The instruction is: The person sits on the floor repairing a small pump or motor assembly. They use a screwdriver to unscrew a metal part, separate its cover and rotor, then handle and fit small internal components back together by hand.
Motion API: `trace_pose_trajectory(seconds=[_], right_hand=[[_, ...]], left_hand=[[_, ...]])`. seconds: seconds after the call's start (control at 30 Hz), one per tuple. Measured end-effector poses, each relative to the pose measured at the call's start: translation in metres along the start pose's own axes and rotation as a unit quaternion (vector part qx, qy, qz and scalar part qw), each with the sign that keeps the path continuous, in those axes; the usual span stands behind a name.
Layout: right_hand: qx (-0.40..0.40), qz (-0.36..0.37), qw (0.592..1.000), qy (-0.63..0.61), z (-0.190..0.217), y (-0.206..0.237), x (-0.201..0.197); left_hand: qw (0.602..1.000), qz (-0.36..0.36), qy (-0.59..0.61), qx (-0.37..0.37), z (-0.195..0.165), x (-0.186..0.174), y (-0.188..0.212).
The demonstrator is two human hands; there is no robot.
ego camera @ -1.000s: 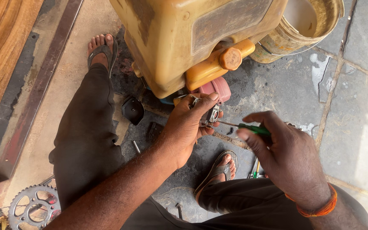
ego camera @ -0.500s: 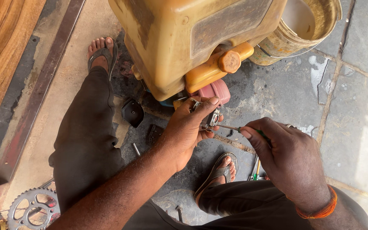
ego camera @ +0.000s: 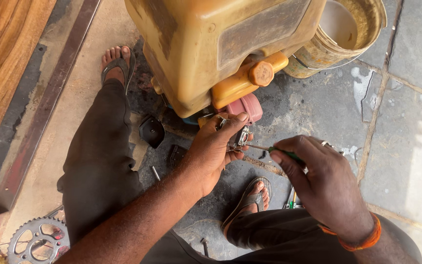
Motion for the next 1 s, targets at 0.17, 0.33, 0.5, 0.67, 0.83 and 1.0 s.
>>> trace_pose_trajectory(seconds=[0.17, 0.33, 0.5, 0.67, 0.83, 1.0], right_hand=[[0.104, 0.023, 0.994, -0.031, -0.024, 0.004, 0.003], [0.122, 0.033, 0.992, 0.021, -0.027, 0.003, 0.004], [0.087, -0.004, 0.993, -0.079, -0.018, 0.002, -0.003], [0.084, 0.032, 0.996, 0.003, -0.017, 0.000, 0.001], [0.073, 0.010, 0.994, -0.082, -0.014, -0.001, 0.000], [0.114, 0.016, 0.993, -0.007, -0.024, 0.000, -0.001]], left_hand=[[1.000, 0.017, 0.009, 0.013, -0.001, 0.003, 0.000], [1.000, 0.000, -0.008, -0.004, 0.002, 0.001, -0.001], [1.000, 0.014, -0.010, 0.021, -0.004, 0.004, 0.000], [1.000, 0.004, -0.012, -0.005, 0.002, 0.002, 0.000], [1.000, 0.013, -0.008, 0.006, 0.000, 0.003, 0.000], [1.000, 0.006, -0.014, -0.002, 0.000, 0.003, 0.000]])
Point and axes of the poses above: each hand's wrist, its own y-axis away from the middle knuckle, its own x-axis out of the palm, z = x × y, the point moved 10 cm from there along -y, towards the middle knuckle, and after that the axes turned 12 degrees about -y, right-handed, at the moved point
